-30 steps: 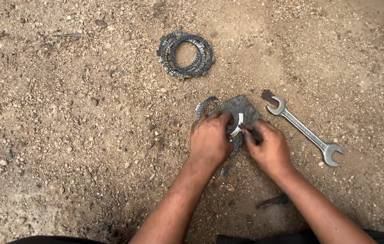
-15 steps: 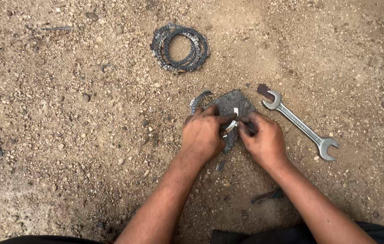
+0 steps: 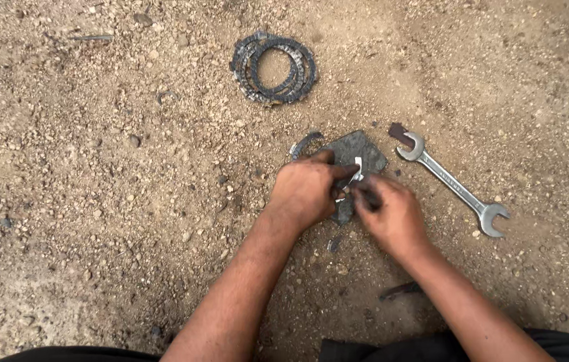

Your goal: The person manipulates motorcycle clutch plates and a metal component using a wrench and their hands on the ground.

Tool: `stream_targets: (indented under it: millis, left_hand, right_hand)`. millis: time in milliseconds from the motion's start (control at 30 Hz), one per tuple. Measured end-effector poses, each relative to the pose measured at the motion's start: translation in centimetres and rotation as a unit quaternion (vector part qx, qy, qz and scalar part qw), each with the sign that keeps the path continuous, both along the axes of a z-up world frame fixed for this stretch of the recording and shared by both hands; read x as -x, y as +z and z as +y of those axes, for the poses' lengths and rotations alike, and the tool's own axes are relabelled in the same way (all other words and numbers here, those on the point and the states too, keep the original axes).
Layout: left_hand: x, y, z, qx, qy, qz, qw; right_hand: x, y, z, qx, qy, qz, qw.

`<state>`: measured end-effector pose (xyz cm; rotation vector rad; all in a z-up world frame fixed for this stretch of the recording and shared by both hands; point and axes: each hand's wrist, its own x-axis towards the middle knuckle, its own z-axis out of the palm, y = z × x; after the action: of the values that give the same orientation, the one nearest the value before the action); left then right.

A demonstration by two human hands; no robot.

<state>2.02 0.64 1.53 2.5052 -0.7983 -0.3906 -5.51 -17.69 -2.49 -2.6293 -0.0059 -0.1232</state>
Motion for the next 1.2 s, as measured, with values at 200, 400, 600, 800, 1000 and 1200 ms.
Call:
stream_targets:
  millis: [200, 400, 600, 800, 1000, 1200]
  left_hand:
    - [-1.6, 0.2, 0.4, 0.002, -0.078, -0.005, 0.997]
    - [-2.4, 0.5, 1.2, -0.093, -0.161, -0.028, 0.982]
    - [-1.7, 1.0, 0.7, -0.092, -0.152, -0.050, 0.983]
    - [-2.8, 1.4, 0.5, -0.144, -0.190, -0.055, 0.970]
    - [-3.0, 1.9, 0.2, -0.164, -0.204, -0.029, 0.965]
    - [-2.5, 0.8, 0.3, -0.151, -0.184, -0.054, 0.970]
  right_hand:
    - [-1.0, 0.8, -0.7, -0.020, -0.011, -0.034, 0.999]
    - [-1.2, 0.4, -1.8, -0.035, -0.018, -0.060, 0.997]
    - [-0.6, 0.2, -1.3, -0.098, -0.025, -0.050, 0.994]
    - [-0.4, -0.1, -0.8, -0.052, -0.065, 0.015, 0.996]
    - [0.2, 0.6, 0.1, -0.047, -0.037, -0.003, 0.998]
    - [1.3, 0.7, 0.6, -0.068, 0.012, -0.013, 0.998]
